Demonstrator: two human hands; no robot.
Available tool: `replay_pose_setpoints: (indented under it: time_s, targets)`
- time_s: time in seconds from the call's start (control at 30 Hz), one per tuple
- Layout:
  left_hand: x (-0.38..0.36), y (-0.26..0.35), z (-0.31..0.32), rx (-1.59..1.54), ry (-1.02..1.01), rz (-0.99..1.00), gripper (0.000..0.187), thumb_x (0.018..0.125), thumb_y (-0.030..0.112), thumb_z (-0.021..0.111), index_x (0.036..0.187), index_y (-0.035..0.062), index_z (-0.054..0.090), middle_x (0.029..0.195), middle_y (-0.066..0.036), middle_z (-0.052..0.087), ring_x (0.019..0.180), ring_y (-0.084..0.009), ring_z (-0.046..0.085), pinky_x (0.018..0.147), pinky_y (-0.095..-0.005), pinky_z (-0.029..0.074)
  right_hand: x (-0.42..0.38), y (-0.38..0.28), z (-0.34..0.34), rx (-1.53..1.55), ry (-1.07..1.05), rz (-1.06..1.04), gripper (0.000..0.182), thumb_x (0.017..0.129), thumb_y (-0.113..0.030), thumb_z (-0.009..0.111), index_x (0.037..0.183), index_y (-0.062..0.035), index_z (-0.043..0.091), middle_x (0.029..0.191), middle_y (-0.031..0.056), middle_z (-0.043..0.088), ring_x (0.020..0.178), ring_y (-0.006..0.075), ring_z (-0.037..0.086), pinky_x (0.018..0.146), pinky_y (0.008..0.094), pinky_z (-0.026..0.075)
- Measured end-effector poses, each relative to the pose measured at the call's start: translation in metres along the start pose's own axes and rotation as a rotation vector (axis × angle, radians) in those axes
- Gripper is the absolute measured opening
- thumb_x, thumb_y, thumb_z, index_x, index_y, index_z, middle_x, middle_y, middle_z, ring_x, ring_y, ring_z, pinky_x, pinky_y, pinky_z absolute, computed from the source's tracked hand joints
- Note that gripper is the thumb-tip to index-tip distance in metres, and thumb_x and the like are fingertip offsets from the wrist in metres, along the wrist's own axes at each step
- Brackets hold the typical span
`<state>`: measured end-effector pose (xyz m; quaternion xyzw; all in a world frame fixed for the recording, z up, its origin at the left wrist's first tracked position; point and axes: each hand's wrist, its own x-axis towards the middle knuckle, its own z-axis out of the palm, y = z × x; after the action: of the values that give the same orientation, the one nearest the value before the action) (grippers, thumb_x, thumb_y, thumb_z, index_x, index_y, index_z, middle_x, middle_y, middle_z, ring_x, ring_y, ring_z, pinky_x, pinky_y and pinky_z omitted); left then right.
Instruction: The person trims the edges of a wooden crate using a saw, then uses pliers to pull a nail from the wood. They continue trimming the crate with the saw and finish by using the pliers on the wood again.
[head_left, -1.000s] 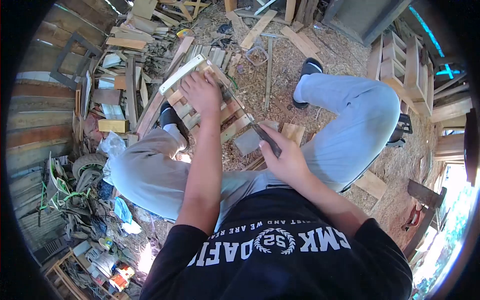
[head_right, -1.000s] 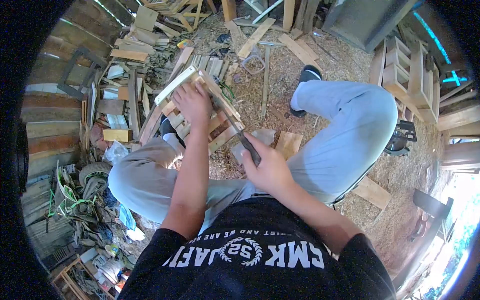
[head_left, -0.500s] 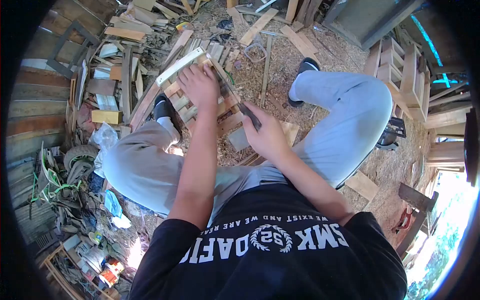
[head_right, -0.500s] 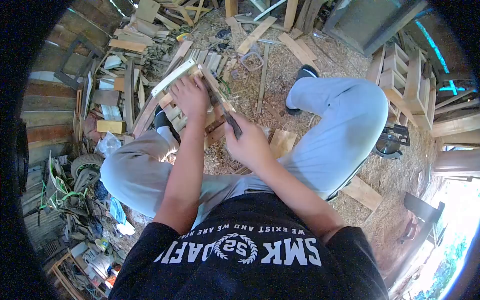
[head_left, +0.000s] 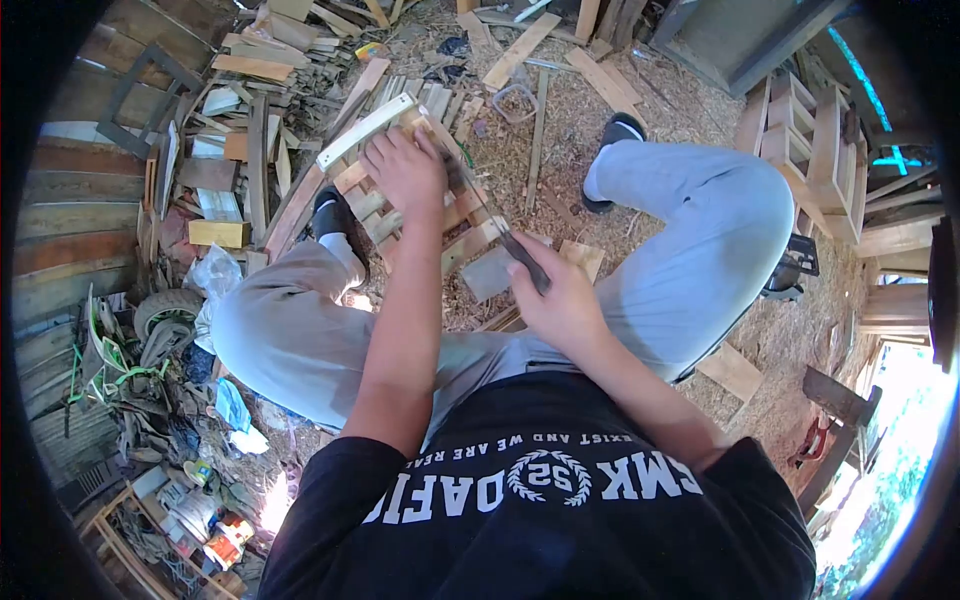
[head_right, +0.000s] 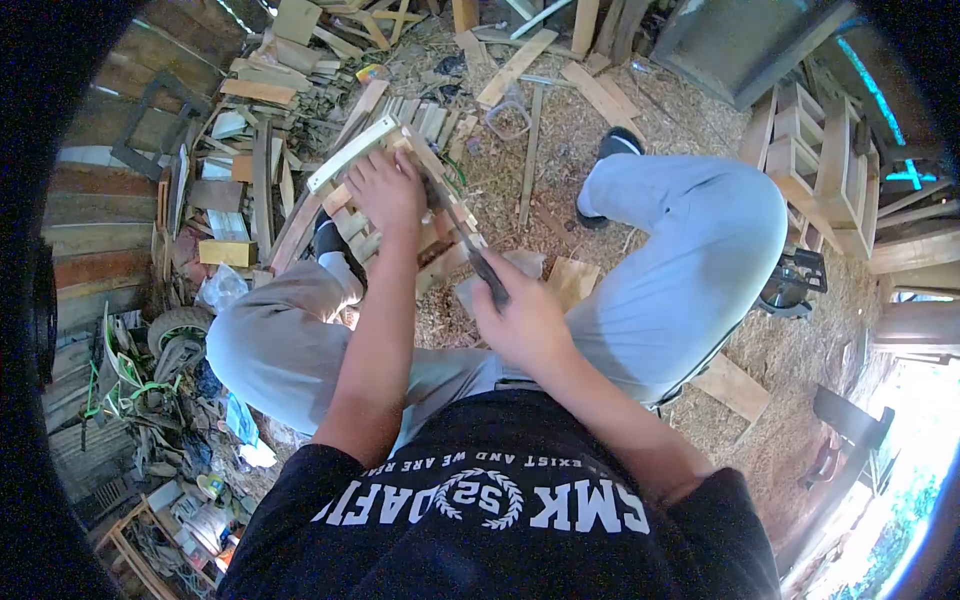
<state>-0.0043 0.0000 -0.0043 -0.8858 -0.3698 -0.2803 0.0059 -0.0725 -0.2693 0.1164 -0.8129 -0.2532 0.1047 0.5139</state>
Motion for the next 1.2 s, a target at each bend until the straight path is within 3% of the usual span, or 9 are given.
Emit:
replay_pose_setpoints:
  time_s: [0.13, 0.33, 0.4, 0.53, 0.57, 0.7, 0.87, 1.07, 1.2]
  targets:
    - [0.007, -0.019, 0.005, 0.003, -0.019, -0.027, 0.039, 0.106, 0.040, 0.060, 0.113, 0.0024, 0.067, 0.116, -0.022, 0.066, 0.117, -0.0397, 0.060, 0.118, -0.0554, 0.039, 0.007, -0.026, 0.007, -0.045, -0.121, 0.174, 0.046, 0.103, -0.025, 0.067, 0.142, -0.0022, 0.068, 0.088, 0.0272, 0.076, 0.074, 0.0440, 0.076, 0.072, 0.0504, 0.061]
    - [0.004, -0.004, 0.004, 0.072, -0.027, -0.015, 0.036, 0.106, 0.038, 0.061, 0.112, 0.0034, 0.067, 0.110, -0.020, 0.066, 0.113, -0.0404, 0.061, 0.112, -0.0549, 0.042, 0.003, -0.001, -0.009, 0.046, -0.021, 0.107, 0.045, 0.102, -0.026, 0.068, 0.141, -0.0029, 0.069, 0.087, 0.0272, 0.075, 0.076, 0.0422, 0.076, 0.070, 0.0481, 0.059]
    - [0.000, -0.007, 0.002, 0.004, -0.044, -0.009, 0.035, 0.105, 0.037, 0.062, 0.113, 0.0035, 0.068, 0.110, -0.020, 0.065, 0.112, -0.0405, 0.061, 0.113, -0.0543, 0.041, 0.024, -0.005, 0.000, 0.042, -0.164, 0.283, 0.045, 0.104, -0.018, 0.069, 0.146, -0.0023, 0.066, 0.126, 0.0251, 0.078, 0.115, 0.0352, 0.078, 0.100, 0.0406, 0.059]
    - [0.002, -0.007, 0.005, 0.033, 0.000, 0.030, 0.035, 0.104, 0.037, 0.063, 0.115, 0.0038, 0.069, 0.110, -0.019, 0.066, 0.111, -0.0391, 0.059, 0.115, -0.0531, 0.040, -0.011, -0.011, -0.018, 0.035, -0.144, 0.237, 0.042, 0.104, -0.018, 0.069, 0.142, -0.0003, 0.068, 0.120, 0.0252, 0.079, 0.106, 0.0365, 0.080, 0.094, 0.0409, 0.060]
    - [0.001, -0.006, 0.008, 0.043, -0.001, 0.027, 0.035, 0.105, 0.037, 0.062, 0.115, 0.0040, 0.070, 0.111, -0.019, 0.066, 0.111, -0.0391, 0.059, 0.115, -0.0530, 0.040, -0.012, 0.005, -0.010, 0.050, -0.026, 0.071, 0.043, 0.103, -0.022, 0.066, 0.140, 0.0016, 0.068, 0.092, 0.0281, 0.076, 0.079, 0.0437, 0.076, 0.074, 0.0497, 0.060]
    - [-0.004, -0.003, 0.001, 0.065, -0.036, 0.006, 0.035, 0.105, 0.037, 0.062, 0.115, 0.0037, 0.069, 0.111, -0.018, 0.066, 0.112, -0.0391, 0.060, 0.116, -0.0531, 0.040, 0.042, 0.008, 0.019, 0.142, -0.104, 0.218, 0.044, 0.102, -0.026, 0.069, 0.139, -0.0011, 0.070, 0.099, 0.0290, 0.077, 0.086, 0.0452, 0.077, 0.080, 0.0506, 0.061]
    - [0.004, -0.006, 0.008, 0.037, 0.032, 0.033, 0.039, 0.107, 0.040, 0.061, 0.106, 0.0019, 0.069, 0.112, -0.021, 0.067, 0.109, -0.0413, 0.061, 0.106, -0.0531, 0.045, 0.007, 0.007, -0.002, 0.085, -0.034, 0.111, 0.043, 0.103, -0.025, 0.067, 0.139, -0.0006, 0.069, 0.097, 0.0303, 0.076, 0.084, 0.0453, 0.076, 0.076, 0.0503, 0.060]
    - [0.001, -0.007, 0.002, 0.007, 0.031, 0.023, 0.037, 0.107, 0.037, 0.063, 0.109, 0.0015, 0.070, 0.113, -0.021, 0.068, 0.110, -0.0419, 0.061, 0.105, -0.0534, 0.045, 0.024, -0.002, 0.013, 0.033, -0.111, 0.239, 0.046, 0.102, -0.026, 0.067, 0.142, -0.0026, 0.068, 0.089, 0.0274, 0.077, 0.081, 0.0440, 0.078, 0.077, 0.0511, 0.062]
    - [-0.001, 0.000, 0.005, 0.029, -0.008, 0.020, 0.040, 0.106, 0.039, 0.063, 0.113, -0.0003, 0.071, 0.117, -0.023, 0.068, 0.114, -0.0429, 0.061, 0.108, -0.0544, 0.045, 0.004, 0.003, -0.004, 0.049, -0.017, 0.103, 0.042, 0.104, -0.026, 0.065, 0.137, -0.0003, 0.069, 0.086, 0.0283, 0.075, 0.078, 0.0432, 0.077, 0.072, 0.0526, 0.061]
